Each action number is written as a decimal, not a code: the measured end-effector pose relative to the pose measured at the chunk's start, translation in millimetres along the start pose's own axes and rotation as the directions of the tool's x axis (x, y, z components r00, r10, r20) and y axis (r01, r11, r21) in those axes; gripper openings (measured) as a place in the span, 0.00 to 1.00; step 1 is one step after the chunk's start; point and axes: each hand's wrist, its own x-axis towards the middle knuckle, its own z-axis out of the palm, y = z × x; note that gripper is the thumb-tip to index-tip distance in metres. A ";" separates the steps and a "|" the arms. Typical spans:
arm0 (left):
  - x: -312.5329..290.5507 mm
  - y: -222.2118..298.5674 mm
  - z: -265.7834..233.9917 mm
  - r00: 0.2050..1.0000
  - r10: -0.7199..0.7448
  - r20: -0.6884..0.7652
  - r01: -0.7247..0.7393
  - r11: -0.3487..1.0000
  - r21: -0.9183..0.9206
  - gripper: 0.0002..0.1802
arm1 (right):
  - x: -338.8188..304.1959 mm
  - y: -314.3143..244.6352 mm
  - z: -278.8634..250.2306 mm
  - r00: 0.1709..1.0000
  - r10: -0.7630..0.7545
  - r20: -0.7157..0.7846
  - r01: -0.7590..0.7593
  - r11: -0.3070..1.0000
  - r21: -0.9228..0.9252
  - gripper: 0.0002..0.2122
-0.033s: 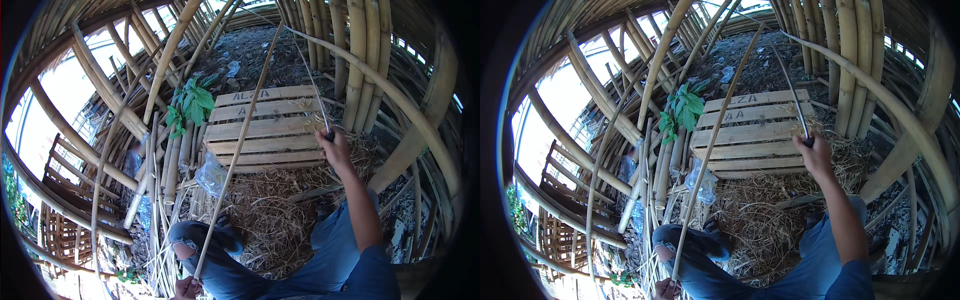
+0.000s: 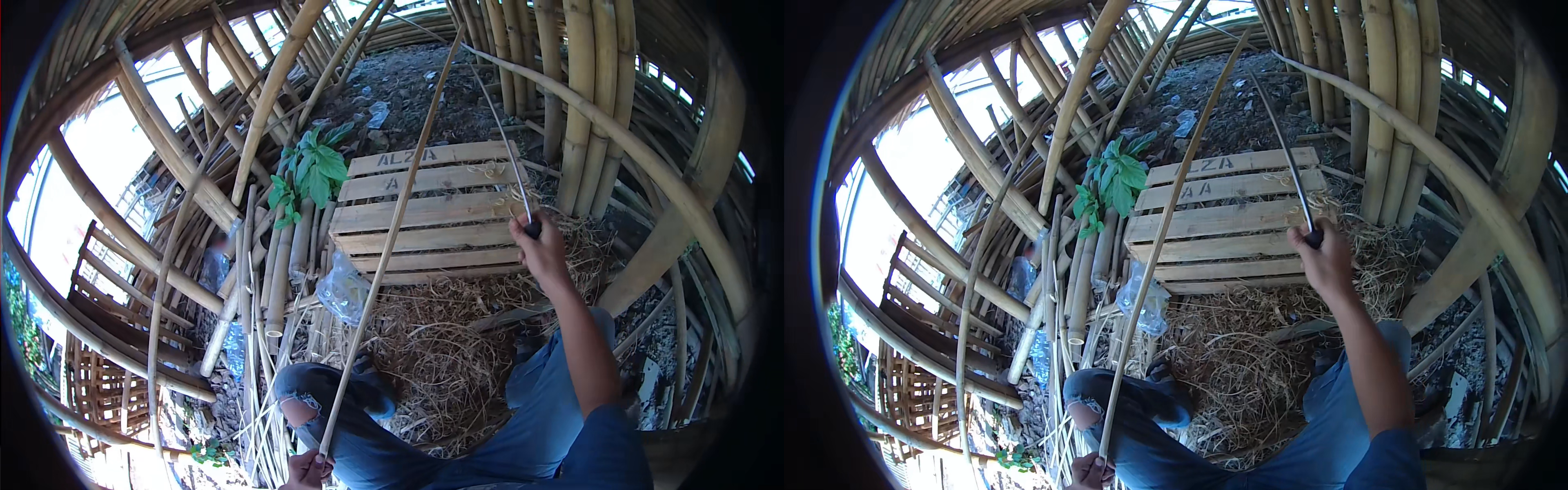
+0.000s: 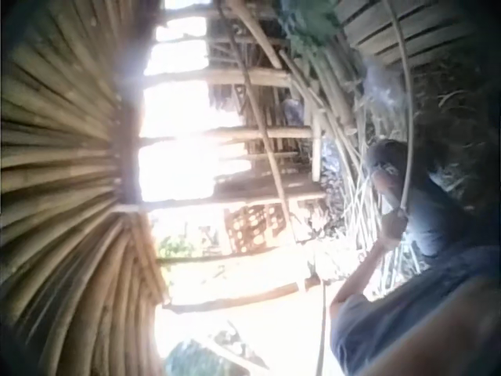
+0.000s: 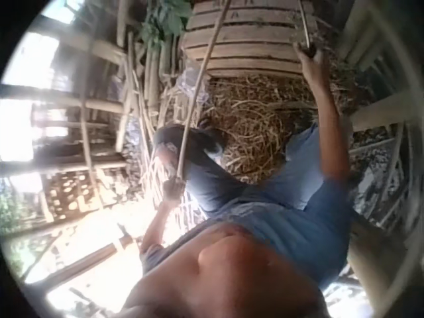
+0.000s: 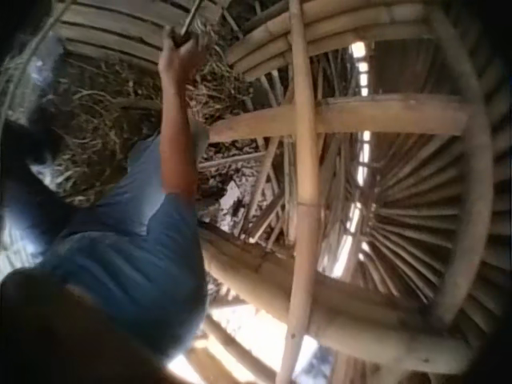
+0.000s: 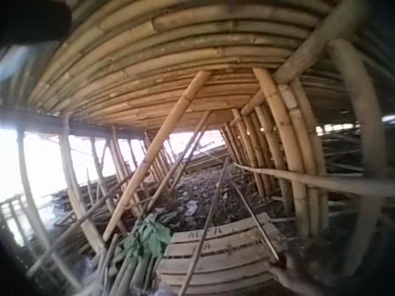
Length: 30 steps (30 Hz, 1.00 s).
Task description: The person holds a thin bamboo strip and repeatedly scrapes down its length using a machete.
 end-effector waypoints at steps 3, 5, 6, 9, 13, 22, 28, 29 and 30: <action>22.0 68.0 25.1 0.976 -0.194 0.095 0.206 0.702 -0.682 0.10 | -4.8 0.9 2.2 0.995 -0.097 0.005 0.097 0.992 -0.081 0.18; 38.9 94.9 23.7 0.932 0.282 0.227 -0.048 0.717 -0.695 0.15 | -14.0 -26.0 8.6 1.000 0.026 -0.008 -0.024 0.989 0.144 0.17; 54.5 117.4 27.3 0.920 0.299 0.255 -0.032 0.704 -0.710 0.16 | -8.8 -35.0 6.0 0.999 -0.035 -0.034 0.037 0.997 0.063 0.15; 85.4 170.7 46.6 0.887 0.327 0.326 0.044 0.642 -0.765 0.17 | -7.4 -34.4 -1.3 0.992 -0.119 -0.045 0.123 0.989 0.085 0.15; 127.8 226.3 70.3 0.884 0.363 0.294 0.037 0.572 -0.819 0.17 | 0.3 -31.3 -1.6 0.975 -0.220 -0.014 0.220 0.976 -0.002 0.15; 183.9 282.0 95.0 0.881 0.362 0.306 0.103 0.483 -0.870 0.17 | 19.0 -8.0 15.2 0.985 -0.162 -0.067 0.174 0.947 0.271 0.23; 198.5 279.6 106.4 0.894 0.341 0.291 0.104 0.474 -0.874 0.18 | 14.9 -9.5 41.6 0.954 -0.294 0.065 0.300 0.920 -0.253 0.28; 202.6 277.3 108.3 0.905 0.331 0.269 0.078 0.491 -0.868 0.18 | 9.2 -13.8 50.8 0.932 -0.340 0.126 0.362 0.856 -0.370 0.27; 204.0 277.6 108.5 0.906 0.325 0.271 0.085 0.487 -0.869 0.18 | 4.9 -11.0 59.0 0.933 -0.335 0.132 0.360 0.855 -0.373 0.27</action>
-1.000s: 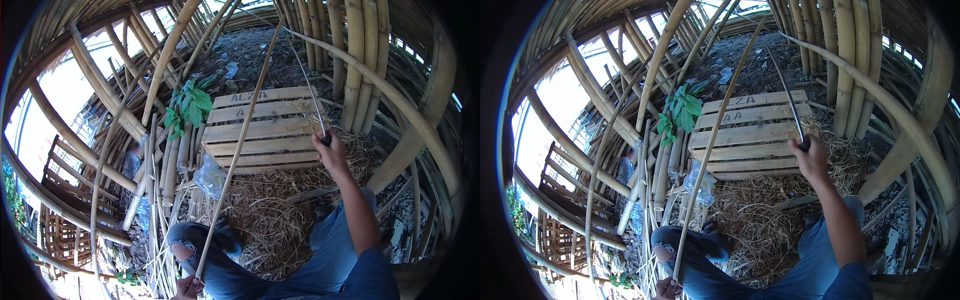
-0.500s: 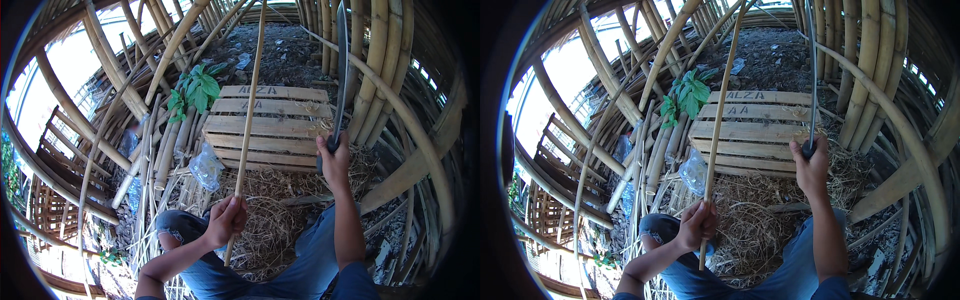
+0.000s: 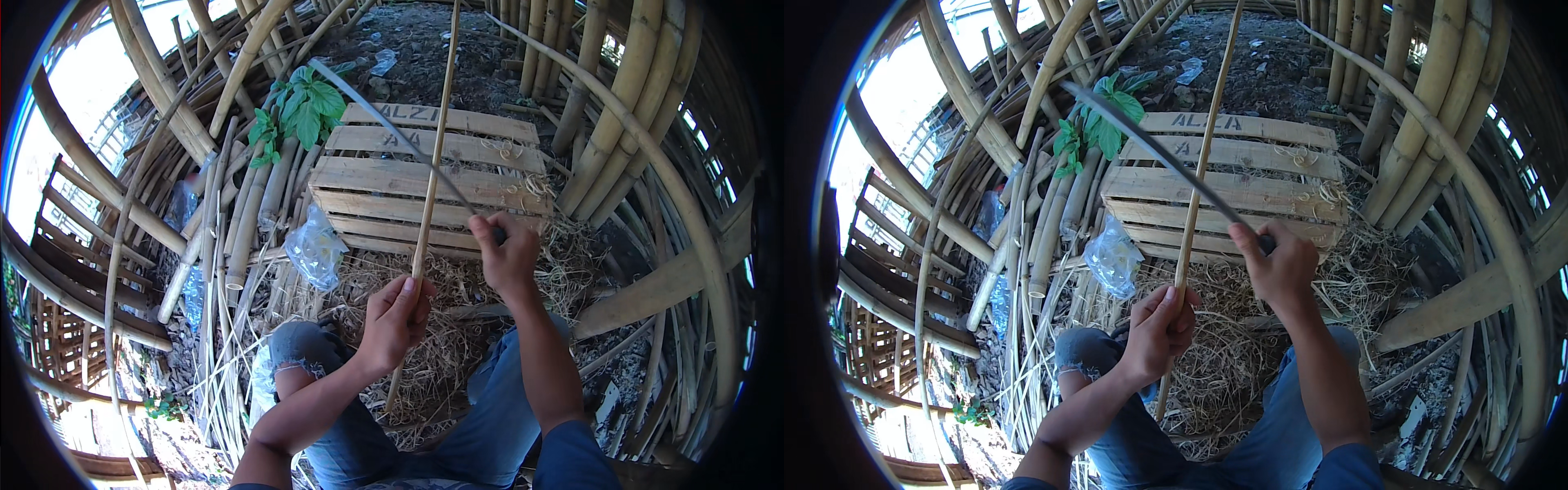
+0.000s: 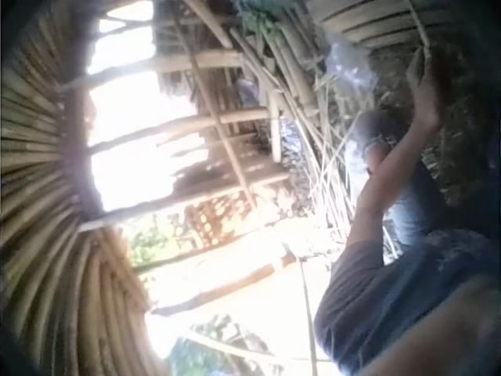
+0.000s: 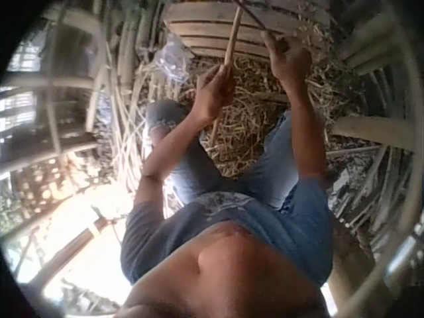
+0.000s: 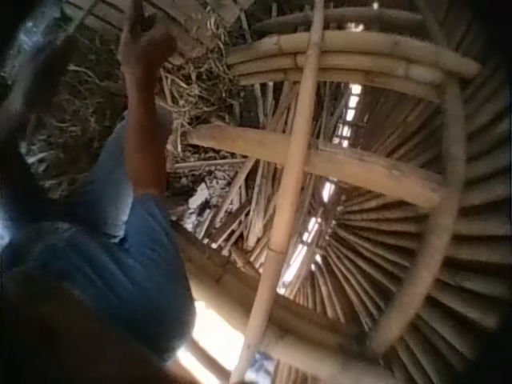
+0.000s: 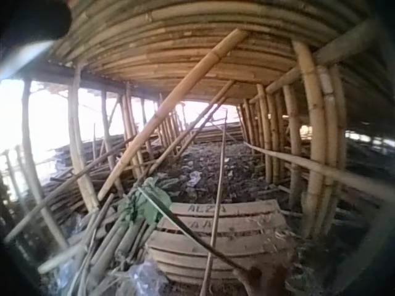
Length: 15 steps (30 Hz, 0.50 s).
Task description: The person holds a thin bamboo strip and repeatedly scrapes down its length using a machete.
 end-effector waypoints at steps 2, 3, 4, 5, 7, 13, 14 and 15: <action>0.0 2.9 4.3 0.999 0.026 -0.044 -0.023 0.997 0.076 0.19 | -6.8 -2.2 12.9 0.983 -0.181 0.028 0.183 0.977 -0.111 0.27; -0.3 3.3 5.6 0.999 0.023 -0.044 -0.020 0.997 0.072 0.19 | -7.5 -4.6 16.4 0.983 -0.179 0.032 0.182 0.977 -0.115 0.27; -1.4 3.5 6.3 0.997 0.034 -0.075 -0.027 0.996 0.086 0.18 | -8.3 -7.6 19.7 0.957 -0.289 0.022 0.290 0.949 -0.125 0.27; -2.2 3.5 6.5 0.993 0.046 -0.106 -0.035 0.994 0.101 0.19 | -9.0 -10.8 22.5 0.918 -0.396 0.012 0.394 0.909 -0.135 0.27; -4.0 3.0 6.0 0.990 0.060 -0.126 -0.044 0.991 0.129 0.18 | -9.5 -14.6 26.8 0.885 -0.466 -0.002 0.462 0.876 -0.139 0.28; -9.4 -5.5 3.7 0.975 0.164 -0.152 -0.119 0.957 0.264 0.16 | -3.3 -9.0 31.3 0.768 -0.641 0.009 0.618 0.737 -0.272 0.30; -10.4 -7.4 3.1 0.969 0.192 -0.157 -0.140 0.945 0.296 0.16 | -1.8 -7.7 31.2 0.790 -0.613 0.021 0.592 0.752 -0.291 0.29; -11.0 -8.2 2.8 0.969 0.192 -0.154 -0.140 0.945 0.297 0.16 | -0.5 -6.7 31.2 0.811 -0.585 0.032 0.564 0.765 -0.311 0.29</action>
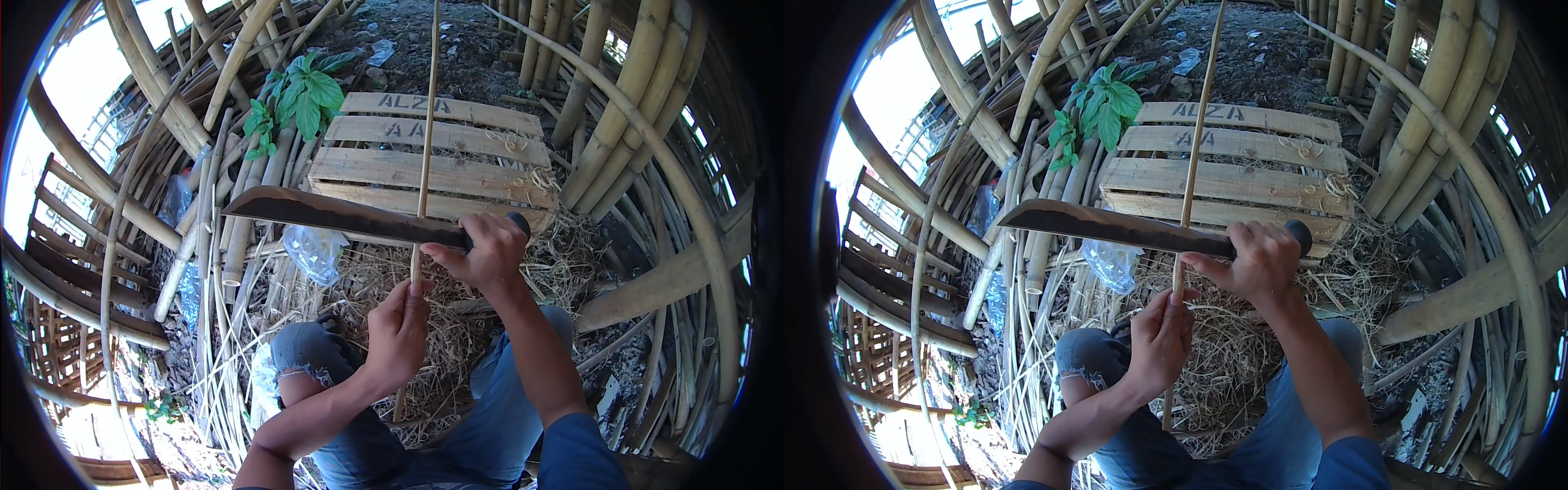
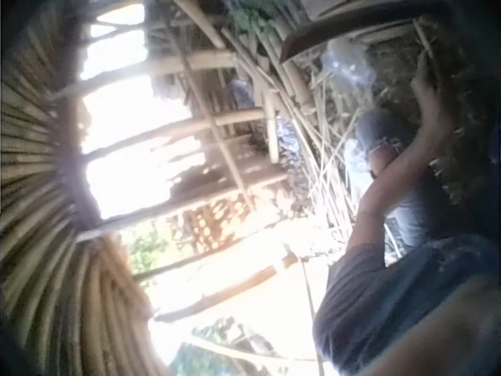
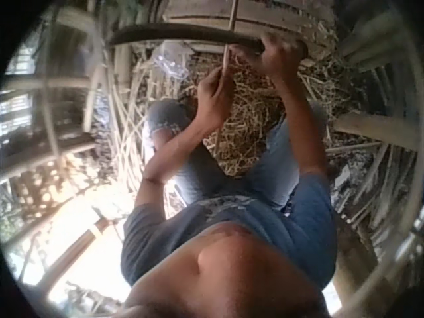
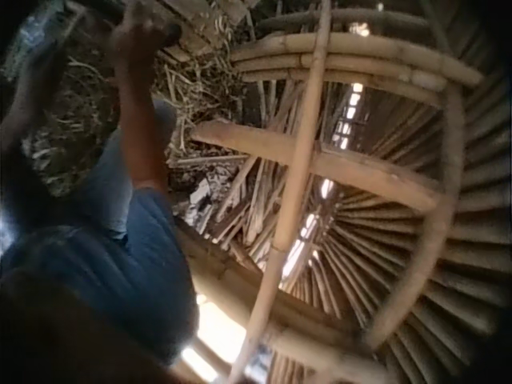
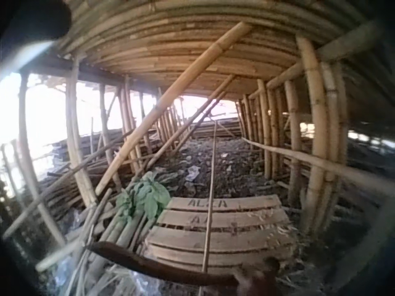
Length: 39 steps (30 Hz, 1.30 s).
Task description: The person holds a thin bamboo strip and repeatedly scrapes down its length using a machete.
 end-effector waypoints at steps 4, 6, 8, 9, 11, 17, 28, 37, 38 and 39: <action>-3.9 -1.6 0.5 0.999 0.038 -0.022 -0.037 0.997 0.072 0.16 | 2.3 5.3 2.9 0.996 -0.087 -0.032 0.086 0.996 -0.015 0.30; -5.8 -1.2 -0.4 0.999 0.045 -0.029 -0.042 0.994 0.097 0.16 | 3.9 6.0 2.4 0.988 -0.138 -0.064 0.135 0.990 -0.049 0.31; -6.9 -0.6 -0.2 0.998 0.055 -0.015 -0.053 0.995 0.080 0.16 | 1.2 6.6 3.6 0.989 -0.136 -0.062 0.133 0.989 -0.061 0.31; -7.5 -0.7 -0.6 0.998 0.056 -0.011 -0.055 0.995 0.080 0.16 | 0.5 6.5 3.5 0.989 -0.135 -0.058 0.131 0.989 -0.068 0.31; -9.5 -1.7 -4.7 1.000 0.011 -0.024 -0.009 0.998 0.061 0.16 | 1.5 2.9 5.8 0.986 -0.152 -0.075 0.146 0.986 -0.075 0.31; -20.5 -3.4 -3.5 0.997 -0.072 -0.012 0.073 0.996 0.049 0.16 | -1.0 18.2 15.5 0.987 -0.091 -0.129 0.077 0.991 -0.111 0.32; -40.3 5.6 -13.5 0.997 -0.082 0.008 0.081 0.990 0.116 0.16 | -3.0 21.4 17.1 0.979 -0.136 -0.153 0.113 0.982 -0.153 0.33; -60.1 16.2 -17.9 0.990 -0.143 0.014 0.141 0.985 0.101 0.16 | -5.4 21.6 13.4 0.982 -0.090 -0.168 0.069 0.989 -0.128 0.32; -62.5 16.6 -18.2 0.990 -0.140 0.009 0.138 0.986 0.097 0.16 | -5.5 20.5 11.7 0.984 -0.081 -0.156 0.061 0.989 -0.134 0.32; -65.2 17.9 -18.7 0.990 -0.138 0.009 0.136 0.985 0.102 0.16 | -5.5 19.5 10.6 0.987 -0.073 -0.144 0.053 0.989 -0.139 0.32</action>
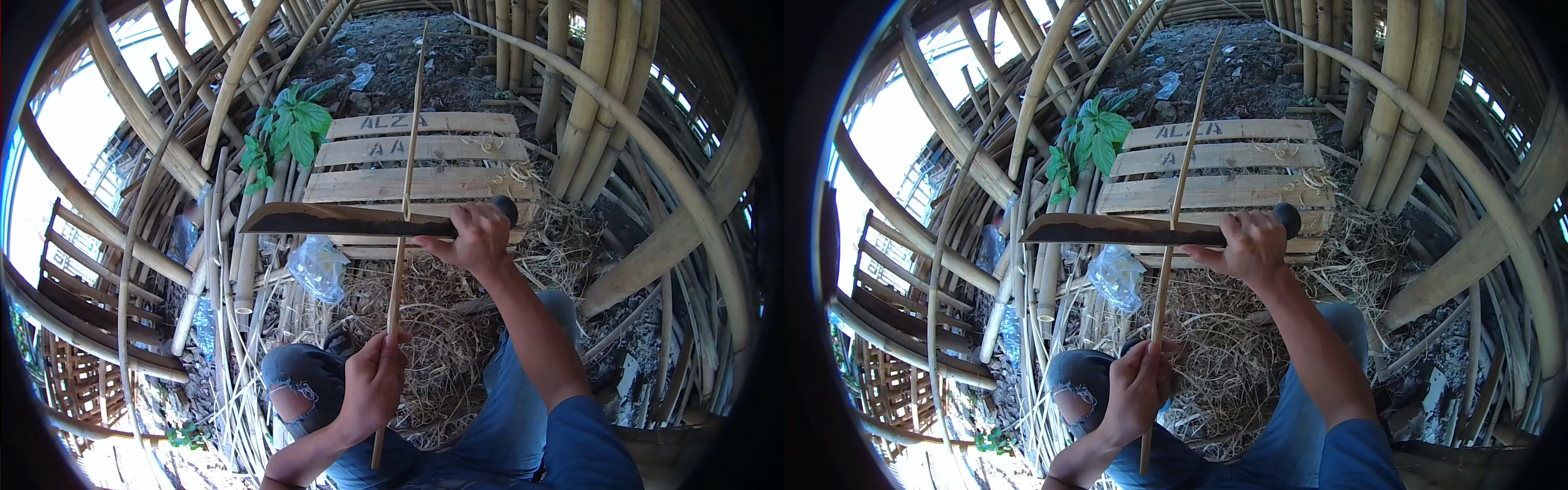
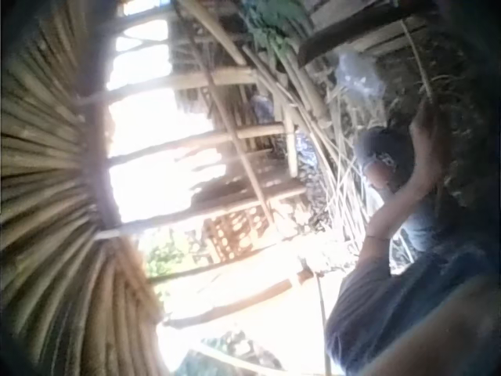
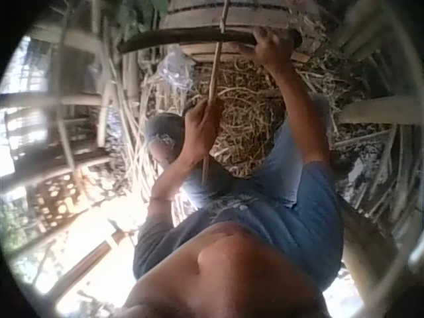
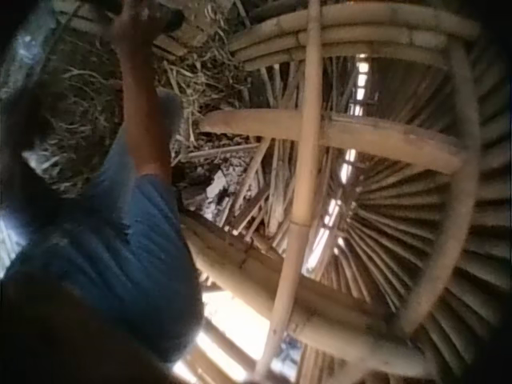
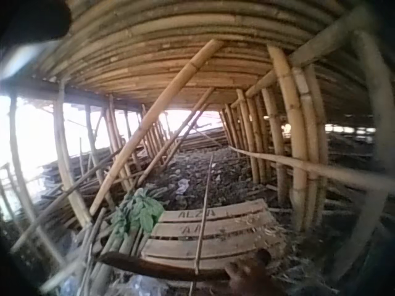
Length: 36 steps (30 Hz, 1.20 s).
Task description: The person holds a thin bamboo strip and repeatedly scrapes down its length using a machete.
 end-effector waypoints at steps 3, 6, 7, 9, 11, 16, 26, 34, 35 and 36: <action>-8.1 1.5 0.4 1.000 -0.006 -0.008 0.006 0.999 0.032 0.16 | 1.1 -1.1 -1.8 0.999 -0.022 -0.044 0.024 0.999 0.037 0.32; -14.2 -2.7 -0.4 0.998 0.003 -0.056 0.002 0.996 0.089 0.15 | -2.8 -6.0 1.7 0.999 -0.021 -0.028 0.023 0.998 0.064 0.32; -16.2 -3.2 0.5 0.997 0.029 -0.073 -0.020 0.991 0.129 0.15 | -2.6 -6.8 0.6 0.999 -0.018 -0.031 0.019 0.998 0.061 0.32; -18.7 -5.0 0.1 0.995 0.057 -0.087 -0.041 0.984 0.174 0.15 | -2.3 -8.4 -1.2 0.999 -0.018 -0.038 0.020 0.998 0.065 0.32; -19.7 -7.6 -2.3 0.996 0.060 -0.071 -0.051 0.991 0.123 0.15 | -2.0 -8.4 -1.1 0.999 -0.019 -0.048 0.023 0.997 0.068 0.32; -39.3 -4.8 -0.7 0.998 -0.014 -0.060 0.020 0.995 0.100 0.15 | -2.4 6.5 3.6 0.998 0.067 -0.014 -0.067 0.998 0.003 0.32; -54.7 -9.5 -9.9 0.998 0.008 -0.058 0.003 0.983 0.183 0.15 | -1.3 -2.0 -7.4 0.974 0.216 0.073 -0.223 0.970 0.097 0.32; -47.1 -8.9 -9.1 0.994 0.081 -0.073 -0.064 0.975 0.215 0.15 | 4.9 -22.3 -25.4 0.997 0.064 -0.037 -0.056 0.981 0.184 0.33; -47.8 -9.3 -8.8 0.993 0.103 -0.061 -0.083 0.961 0.265 0.14 | 4.8 -17.6 -26.7 0.997 0.078 -0.011 -0.075 0.982 0.171 0.31; -48.1 -10.0 -8.5 0.993 0.101 -0.056 -0.083 0.960 0.267 0.14 | 5.0 -13.8 -27.8 0.996 0.093 0.015 -0.094 0.983 0.157 0.29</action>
